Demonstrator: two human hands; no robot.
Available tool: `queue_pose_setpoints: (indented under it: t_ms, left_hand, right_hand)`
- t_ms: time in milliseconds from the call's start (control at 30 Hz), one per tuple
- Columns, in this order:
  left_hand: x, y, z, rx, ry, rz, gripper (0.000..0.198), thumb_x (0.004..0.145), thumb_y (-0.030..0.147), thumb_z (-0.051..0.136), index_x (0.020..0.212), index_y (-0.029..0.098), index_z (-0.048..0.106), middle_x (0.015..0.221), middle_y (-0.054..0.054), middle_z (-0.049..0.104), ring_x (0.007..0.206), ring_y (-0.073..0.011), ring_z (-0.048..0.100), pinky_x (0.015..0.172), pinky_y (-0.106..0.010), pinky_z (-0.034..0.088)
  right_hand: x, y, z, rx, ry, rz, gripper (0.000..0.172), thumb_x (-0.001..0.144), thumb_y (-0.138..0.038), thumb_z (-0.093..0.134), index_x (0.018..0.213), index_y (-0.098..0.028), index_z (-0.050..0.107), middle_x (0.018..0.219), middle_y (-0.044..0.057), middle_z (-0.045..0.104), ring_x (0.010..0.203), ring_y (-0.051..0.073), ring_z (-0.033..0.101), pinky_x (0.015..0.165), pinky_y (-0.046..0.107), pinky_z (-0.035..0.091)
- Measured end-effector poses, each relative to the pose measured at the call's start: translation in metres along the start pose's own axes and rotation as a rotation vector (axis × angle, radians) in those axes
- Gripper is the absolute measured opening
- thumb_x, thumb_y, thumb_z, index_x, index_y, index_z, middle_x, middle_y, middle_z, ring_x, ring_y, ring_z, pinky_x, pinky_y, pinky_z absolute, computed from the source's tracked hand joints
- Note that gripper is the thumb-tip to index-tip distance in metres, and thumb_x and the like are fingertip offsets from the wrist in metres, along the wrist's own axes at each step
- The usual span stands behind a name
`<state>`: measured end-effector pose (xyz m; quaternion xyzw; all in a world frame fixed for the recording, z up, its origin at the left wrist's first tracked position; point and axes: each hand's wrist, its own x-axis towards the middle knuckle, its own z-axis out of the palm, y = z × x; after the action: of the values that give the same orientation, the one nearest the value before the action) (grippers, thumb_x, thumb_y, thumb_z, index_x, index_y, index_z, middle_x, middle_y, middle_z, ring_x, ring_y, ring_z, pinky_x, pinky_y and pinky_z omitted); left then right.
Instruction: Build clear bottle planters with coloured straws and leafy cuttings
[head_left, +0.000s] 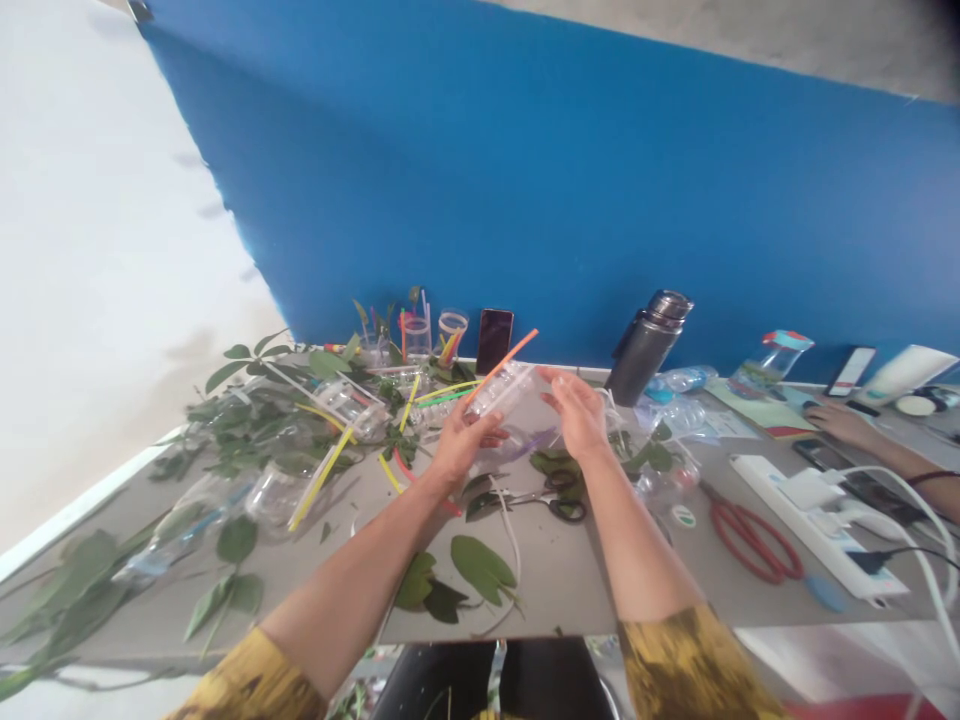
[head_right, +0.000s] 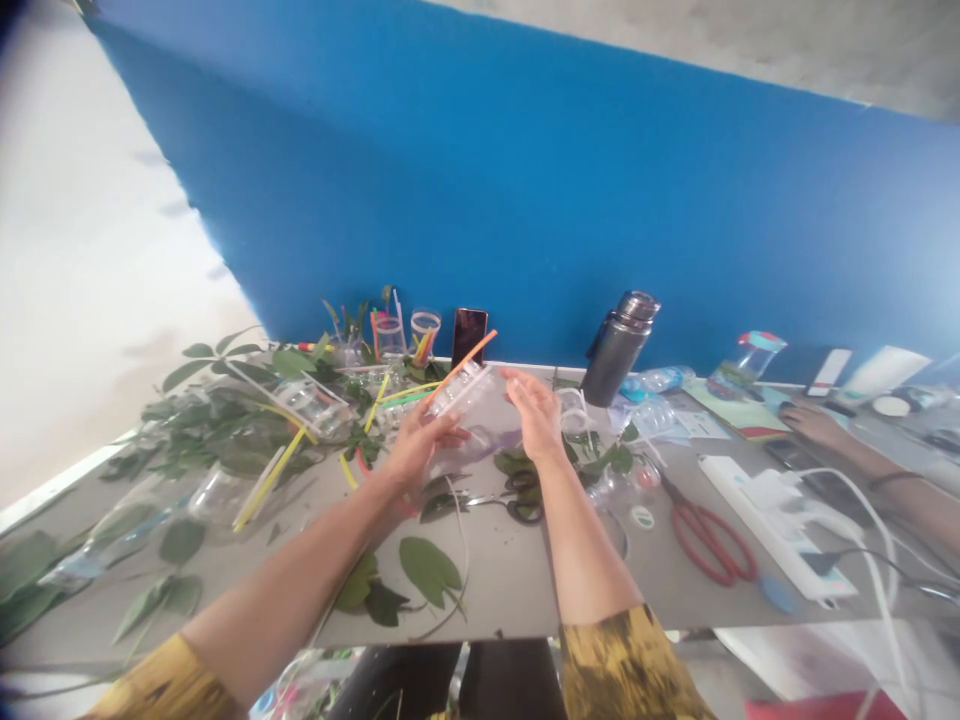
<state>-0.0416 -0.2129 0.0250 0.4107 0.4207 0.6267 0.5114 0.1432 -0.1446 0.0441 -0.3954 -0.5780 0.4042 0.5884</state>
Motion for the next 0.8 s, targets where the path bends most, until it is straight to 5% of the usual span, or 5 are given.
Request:
queue_pose_setpoints:
  t_ms: [100,300,467,700,800]
  left_hand:
    - [0.0,0.006,-0.001,-0.035,0.008,-0.001,0.063,0.074,0.041,0.083,0.127,0.018,0.057,0.097,-0.008,0.076,0.069,-0.0192,0.075,0.066,-0.032,0.061]
    - [-0.003,0.016,-0.001,-0.089,-0.04,0.006,0.069,0.073,0.041,0.083,0.128,0.019,0.049,0.093,-0.005,0.076,0.062,-0.016,0.071,0.064,-0.03,0.06]
    - [-0.003,0.016,0.0,-0.162,-0.124,-0.066,0.062,0.074,0.04,0.085,0.123,0.017,0.056,0.096,-0.008,0.076,0.065,-0.0169,0.073,0.061,-0.028,0.059]
    - [0.0,0.013,0.0,-0.242,-0.152,-0.126,0.042,0.075,0.034,0.085,0.108,0.014,0.068,0.116,-0.014,0.075,0.082,-0.0198,0.076,0.065,-0.028,0.063]
    - [-0.001,0.016,0.0,-0.225,-0.131,-0.145,0.044,0.074,0.033,0.086,0.11,0.016,0.068,0.12,-0.014,0.074,0.081,-0.0205,0.077,0.059,-0.027,0.062]
  right_hand:
    - [0.006,0.005,-0.012,-0.259,0.143,0.05,0.041,0.085,-0.059,0.064,0.085,-0.019,0.075,0.088,0.011,0.078,0.089,0.028,0.072,0.072,0.035,0.053]
    - [0.001,0.014,-0.018,-1.09,-0.155,0.195,0.03,0.079,-0.047,0.08,0.069,-0.02,0.068,0.079,0.015,0.071,0.087,0.033,0.068,0.077,0.044,0.045]
    - [-0.006,0.01,-0.004,-1.169,-0.277,0.235,0.016,0.079,-0.027,0.077,0.092,-0.021,0.071,0.105,0.016,0.075,0.102,0.035,0.068,0.084,0.044,0.047]
    - [-0.009,0.006,0.004,-1.277,-0.257,0.301,0.037,0.086,-0.043,0.07,0.115,-0.02,0.068,0.118,0.017,0.075,0.117,0.036,0.068,0.094,0.044,0.049]
    - [-0.009,0.012,0.006,-1.28,-0.239,0.293,0.038,0.081,-0.03,0.072,0.118,-0.021,0.069,0.117,0.017,0.075,0.113,0.035,0.07,0.09,0.042,0.051]
